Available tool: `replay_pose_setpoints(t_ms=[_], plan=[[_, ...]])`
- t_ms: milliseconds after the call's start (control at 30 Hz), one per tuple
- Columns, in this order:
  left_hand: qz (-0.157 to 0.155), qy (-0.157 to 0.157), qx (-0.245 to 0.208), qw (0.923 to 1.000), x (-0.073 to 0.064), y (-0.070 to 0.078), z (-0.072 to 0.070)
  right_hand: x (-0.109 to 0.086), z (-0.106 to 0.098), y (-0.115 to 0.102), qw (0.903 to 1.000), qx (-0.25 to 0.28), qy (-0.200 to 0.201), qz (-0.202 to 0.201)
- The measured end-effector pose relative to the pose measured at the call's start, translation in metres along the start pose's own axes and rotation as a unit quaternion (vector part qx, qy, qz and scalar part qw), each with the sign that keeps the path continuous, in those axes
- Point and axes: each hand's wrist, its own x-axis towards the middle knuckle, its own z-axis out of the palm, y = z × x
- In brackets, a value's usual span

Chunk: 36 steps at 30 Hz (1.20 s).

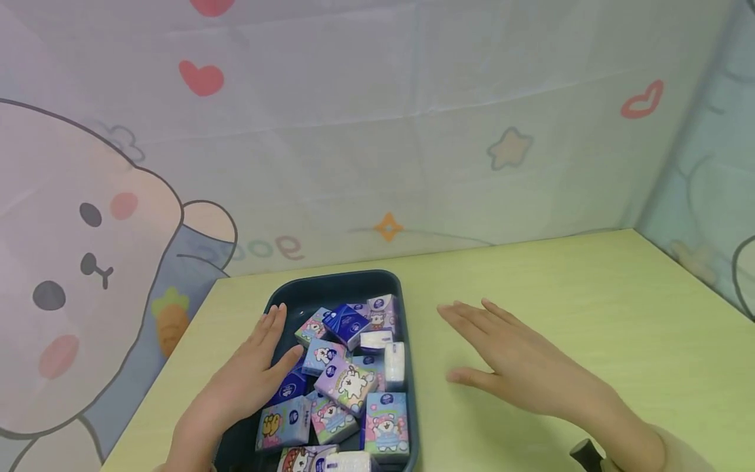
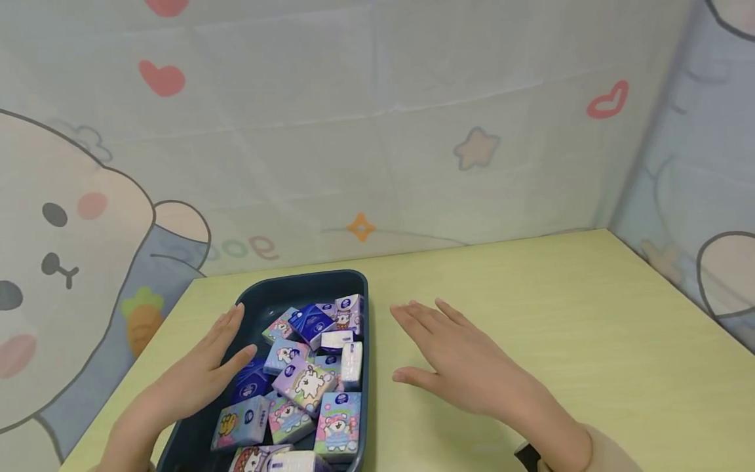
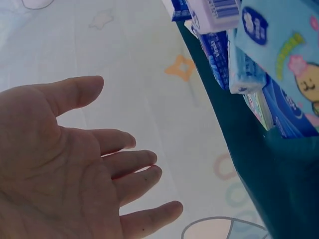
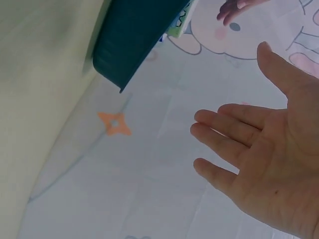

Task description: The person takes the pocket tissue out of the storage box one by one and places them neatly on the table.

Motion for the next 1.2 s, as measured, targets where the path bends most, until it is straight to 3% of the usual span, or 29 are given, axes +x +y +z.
replay_pose_setpoints(t_ms=[400, 700, 1200], plan=[[0.013, -0.037, -0.085, 0.9956, 0.000, -0.026, -0.015, 0.019, 0.022, -0.011, 0.9974, 0.064, -0.008, -0.030], [0.007, -0.041, -0.091, 0.9950, -0.003, -0.035, -0.021, 0.027, 0.039, -0.017, 0.9954, 0.090, -0.031, -0.008], [0.011, -0.053, -0.108, 0.9927, -0.006, -0.060, -0.028, 0.036, 0.059, -0.020, 0.9941, 0.103, -0.034, -0.010]])
